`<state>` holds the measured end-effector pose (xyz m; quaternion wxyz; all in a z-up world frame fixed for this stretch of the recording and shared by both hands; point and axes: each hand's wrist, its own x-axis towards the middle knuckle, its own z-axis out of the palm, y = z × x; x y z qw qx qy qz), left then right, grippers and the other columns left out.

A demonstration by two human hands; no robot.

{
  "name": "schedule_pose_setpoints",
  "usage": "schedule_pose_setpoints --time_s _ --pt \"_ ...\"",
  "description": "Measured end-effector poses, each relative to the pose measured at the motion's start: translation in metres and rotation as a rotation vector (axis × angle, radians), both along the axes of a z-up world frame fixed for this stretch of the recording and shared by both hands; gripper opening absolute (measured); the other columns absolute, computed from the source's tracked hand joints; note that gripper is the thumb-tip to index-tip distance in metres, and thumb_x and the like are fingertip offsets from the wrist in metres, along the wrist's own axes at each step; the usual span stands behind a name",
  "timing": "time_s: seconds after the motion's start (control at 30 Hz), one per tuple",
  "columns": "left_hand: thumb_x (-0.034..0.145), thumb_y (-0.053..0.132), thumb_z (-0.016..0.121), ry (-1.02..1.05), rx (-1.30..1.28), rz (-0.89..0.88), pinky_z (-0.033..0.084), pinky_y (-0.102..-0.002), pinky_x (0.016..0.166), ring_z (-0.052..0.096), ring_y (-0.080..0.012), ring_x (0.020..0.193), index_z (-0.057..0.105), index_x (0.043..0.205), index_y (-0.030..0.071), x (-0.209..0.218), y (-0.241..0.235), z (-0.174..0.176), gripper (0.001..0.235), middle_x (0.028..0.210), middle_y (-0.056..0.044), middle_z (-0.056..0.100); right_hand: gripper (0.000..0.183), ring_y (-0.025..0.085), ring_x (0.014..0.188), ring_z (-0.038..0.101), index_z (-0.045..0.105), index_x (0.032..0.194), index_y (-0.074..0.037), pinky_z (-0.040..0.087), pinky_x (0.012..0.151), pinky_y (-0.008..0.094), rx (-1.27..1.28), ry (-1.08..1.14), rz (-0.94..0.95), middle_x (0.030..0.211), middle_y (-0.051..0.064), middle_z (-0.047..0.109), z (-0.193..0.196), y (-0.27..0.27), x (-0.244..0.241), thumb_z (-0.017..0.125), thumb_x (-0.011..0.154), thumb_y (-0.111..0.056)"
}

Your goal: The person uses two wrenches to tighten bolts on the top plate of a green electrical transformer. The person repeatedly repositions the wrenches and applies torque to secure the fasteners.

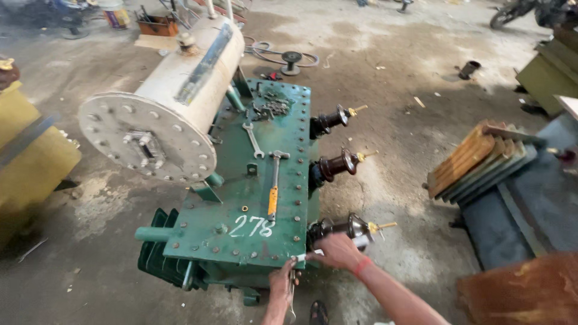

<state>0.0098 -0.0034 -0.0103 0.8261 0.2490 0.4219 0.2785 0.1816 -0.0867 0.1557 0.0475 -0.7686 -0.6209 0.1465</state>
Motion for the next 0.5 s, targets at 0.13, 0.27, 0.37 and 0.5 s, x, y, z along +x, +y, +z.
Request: schedule_pose_setpoints --time_s 0.13,0.27,0.37,0.5 --pt "0.079 0.018 0.085 0.113 -0.01 0.024 0.041 -0.034 0.041 0.058 -0.0236 0.047 0.071 0.084 -0.007 0.006 0.004 -0.025 0.029 0.065 -0.017 0.066 0.073 0.038 0.071 0.07 0.078 0.079 -0.011 0.054 0.063 0.049 0.037 0.015 0.105 0.072 0.016 0.071 -0.005 0.043 0.045 0.066 0.07 -0.082" --pt "0.09 0.025 0.079 0.054 0.111 0.055 0.042 -0.03 0.044 0.059 -0.0171 0.058 0.068 0.094 -0.001 0.011 0.011 -0.038 0.029 0.078 -0.009 0.066 0.071 0.032 0.068 0.073 0.078 0.071 -0.013 0.055 0.062 0.046 -0.047 0.165 -0.003 0.066 0.011 0.074 -0.027 0.021 0.052 0.058 0.073 -0.081" --pt "0.094 0.037 0.073 -0.029 0.029 -0.177 0.043 -0.027 0.047 0.059 -0.014 0.065 0.066 0.105 0.007 0.011 0.018 -0.041 0.033 0.083 -0.005 0.064 0.071 0.035 0.071 0.071 0.078 0.074 -0.014 0.054 0.064 0.047 0.059 0.047 -0.074 0.069 0.012 0.071 -0.033 -0.019 0.044 0.056 0.077 -0.082" --pt "0.093 0.041 0.074 0.019 0.017 -0.168 0.042 -0.026 0.049 0.057 -0.0125 0.068 0.064 0.107 0.015 0.014 0.021 -0.04 0.031 0.088 0.0 0.064 0.076 0.035 0.073 0.071 0.078 0.071 -0.013 0.054 0.065 0.046 0.056 -0.017 -0.154 0.069 0.013 0.07 -0.036 -0.026 0.053 0.057 0.074 -0.086"
